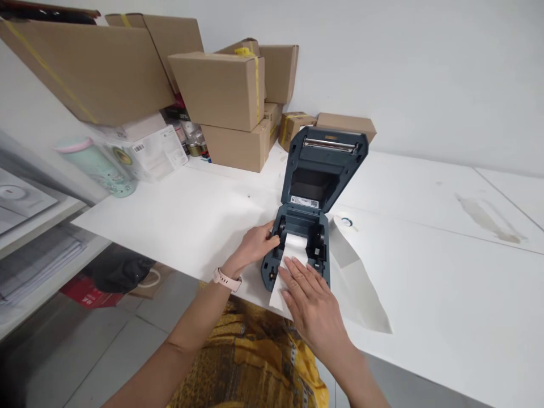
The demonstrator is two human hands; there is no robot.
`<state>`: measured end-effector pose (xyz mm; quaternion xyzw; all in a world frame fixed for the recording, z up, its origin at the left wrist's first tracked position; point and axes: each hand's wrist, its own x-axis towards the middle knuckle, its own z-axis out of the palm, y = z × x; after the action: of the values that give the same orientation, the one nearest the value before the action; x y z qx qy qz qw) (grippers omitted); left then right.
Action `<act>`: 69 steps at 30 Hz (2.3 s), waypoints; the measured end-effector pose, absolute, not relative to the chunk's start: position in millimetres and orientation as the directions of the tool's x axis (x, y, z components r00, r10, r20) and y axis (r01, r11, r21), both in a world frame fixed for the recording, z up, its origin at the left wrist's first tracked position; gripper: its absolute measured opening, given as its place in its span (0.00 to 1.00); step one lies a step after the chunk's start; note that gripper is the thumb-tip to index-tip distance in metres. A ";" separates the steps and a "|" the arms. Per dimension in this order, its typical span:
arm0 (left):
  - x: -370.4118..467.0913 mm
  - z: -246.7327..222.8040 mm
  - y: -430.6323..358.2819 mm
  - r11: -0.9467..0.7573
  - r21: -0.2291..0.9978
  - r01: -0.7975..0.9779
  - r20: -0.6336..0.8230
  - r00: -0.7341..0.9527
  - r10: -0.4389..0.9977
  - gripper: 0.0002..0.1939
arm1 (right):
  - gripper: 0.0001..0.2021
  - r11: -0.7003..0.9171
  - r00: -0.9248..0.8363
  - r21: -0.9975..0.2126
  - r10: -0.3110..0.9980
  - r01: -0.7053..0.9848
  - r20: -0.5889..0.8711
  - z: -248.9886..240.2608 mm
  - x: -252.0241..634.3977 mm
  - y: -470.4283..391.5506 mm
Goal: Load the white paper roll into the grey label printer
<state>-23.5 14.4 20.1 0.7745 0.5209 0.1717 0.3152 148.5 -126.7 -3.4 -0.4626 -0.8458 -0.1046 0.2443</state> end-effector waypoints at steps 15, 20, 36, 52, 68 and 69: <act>-23.1 14.6 13.3 -0.249 0.680 0.689 -0.053 0.384 0.922 0.23 | 0.15 0.570 -0.373 -0.264 0.758 0.778 0.535 -1.0 151.1 -131.8; -22.7 14.4 12.2 -0.233 0.690 0.686 -0.056 0.371 0.927 0.25 | 0.14 0.562 -0.328 -0.320 0.762 0.763 0.558 -2.0 151.5 -132.7; -21.8 14.3 9.9 -0.194 0.698 0.690 -0.085 0.348 0.933 0.29 | 0.13 0.542 -0.289 -0.336 0.766 0.770 0.574 -4.7 149.1 -133.0; -22.7 12.8 10.5 -0.186 0.702 0.688 -0.095 0.350 0.932 0.32 | 0.12 0.546 -0.258 -0.374 0.762 0.750 0.594 -3.3 149.7 -134.7; -26.0 -15.5 -76.2 0.066 0.993 0.093 -0.092 0.309 0.947 0.55 | 0.18 0.546 -0.226 -0.517 0.800 0.660 0.557 45.8 187.4 -128.4; -26.8 -16.7 -75.6 0.085 0.994 0.074 -0.104 0.312 0.944 0.55 | 0.20 0.542 -0.165 -0.474 0.760 0.694 0.628 61.1 196.1 -118.3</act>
<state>-26.8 -75.6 -16.7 0.5636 0.4518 0.3742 0.5816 196.1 -118.3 61.1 -0.4770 -0.7622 0.0382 0.4360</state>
